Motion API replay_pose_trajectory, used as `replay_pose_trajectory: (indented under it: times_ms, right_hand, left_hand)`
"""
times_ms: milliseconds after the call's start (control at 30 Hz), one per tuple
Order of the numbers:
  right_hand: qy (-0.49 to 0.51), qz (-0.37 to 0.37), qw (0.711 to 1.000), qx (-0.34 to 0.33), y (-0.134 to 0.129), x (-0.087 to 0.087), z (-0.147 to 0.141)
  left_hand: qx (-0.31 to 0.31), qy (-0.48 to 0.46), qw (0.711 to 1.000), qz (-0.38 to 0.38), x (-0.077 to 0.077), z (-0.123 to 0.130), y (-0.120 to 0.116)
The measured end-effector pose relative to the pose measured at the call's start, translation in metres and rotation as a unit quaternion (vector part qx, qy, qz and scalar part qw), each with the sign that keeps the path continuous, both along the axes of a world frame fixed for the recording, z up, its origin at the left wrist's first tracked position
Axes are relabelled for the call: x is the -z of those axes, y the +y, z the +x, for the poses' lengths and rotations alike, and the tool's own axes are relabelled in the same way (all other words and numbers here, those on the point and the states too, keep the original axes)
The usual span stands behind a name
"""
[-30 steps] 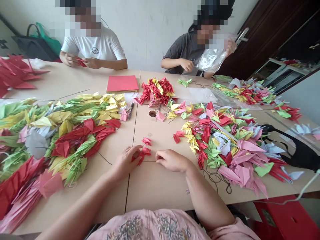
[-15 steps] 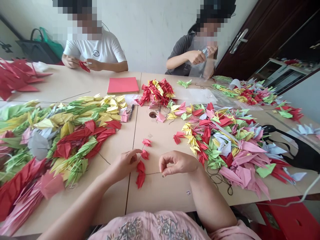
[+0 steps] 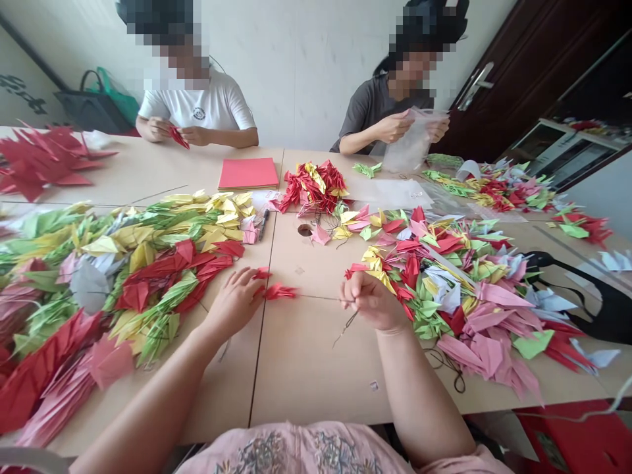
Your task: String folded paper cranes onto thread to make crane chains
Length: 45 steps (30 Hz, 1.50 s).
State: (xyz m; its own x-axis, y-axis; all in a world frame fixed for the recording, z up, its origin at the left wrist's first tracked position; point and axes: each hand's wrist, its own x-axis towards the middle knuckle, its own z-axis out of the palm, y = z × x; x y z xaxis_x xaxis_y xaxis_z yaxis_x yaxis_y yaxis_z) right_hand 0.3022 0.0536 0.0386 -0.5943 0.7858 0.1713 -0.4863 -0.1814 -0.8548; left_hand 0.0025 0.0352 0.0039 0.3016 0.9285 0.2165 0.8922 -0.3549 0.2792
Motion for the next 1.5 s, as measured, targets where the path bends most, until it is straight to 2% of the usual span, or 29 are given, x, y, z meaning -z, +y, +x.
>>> replay_pose_trajectory:
  times_ms: [167,400,600,800,1000,1100,1233,1300,1500]
  right_hand:
    - [0.034,-0.058,0.993,0.097,0.008,0.001,-0.003]
    - [0.038,-0.133,0.978,0.159,0.015,0.002,-0.001]
    - [0.002,-0.160,0.967,0.199,0.018,0.004,-0.002]
    - [-0.027,-0.172,0.961,0.214,0.016,0.005,-0.008]
    - [-0.037,-0.177,0.959,0.219,0.017,0.007,-0.006]
    - [-0.040,-0.176,0.959,0.219,0.017,0.008,-0.007]
    - [-0.047,-0.172,0.961,0.212,0.016,0.008,-0.010]
    - [-0.051,-0.170,0.961,0.210,0.015,0.007,-0.010]
    - [-0.055,-0.165,0.962,0.209,0.013,0.005,-0.013]
  left_hand:
    - [-0.061,-0.009,0.998,0.007,0.005,-0.018,0.001]
    - [-0.087,-0.019,0.996,0.009,0.012,-0.021,0.000]
    - [-0.112,-0.026,0.993,0.031,0.014,-0.022,0.000]
    - [-0.062,-0.033,0.997,0.035,0.021,-0.022,0.003]
    - [-0.075,-0.046,0.995,0.047,0.021,-0.024,0.004]
    - [-0.053,-0.045,0.996,0.050,0.016,-0.013,0.001]
    - [0.052,-0.025,0.998,0.023,0.013,0.009,-0.004]
    - [0.080,-0.015,0.997,0.012,0.014,0.016,-0.006]
    - [0.069,0.001,0.997,0.015,0.012,0.025,-0.008]
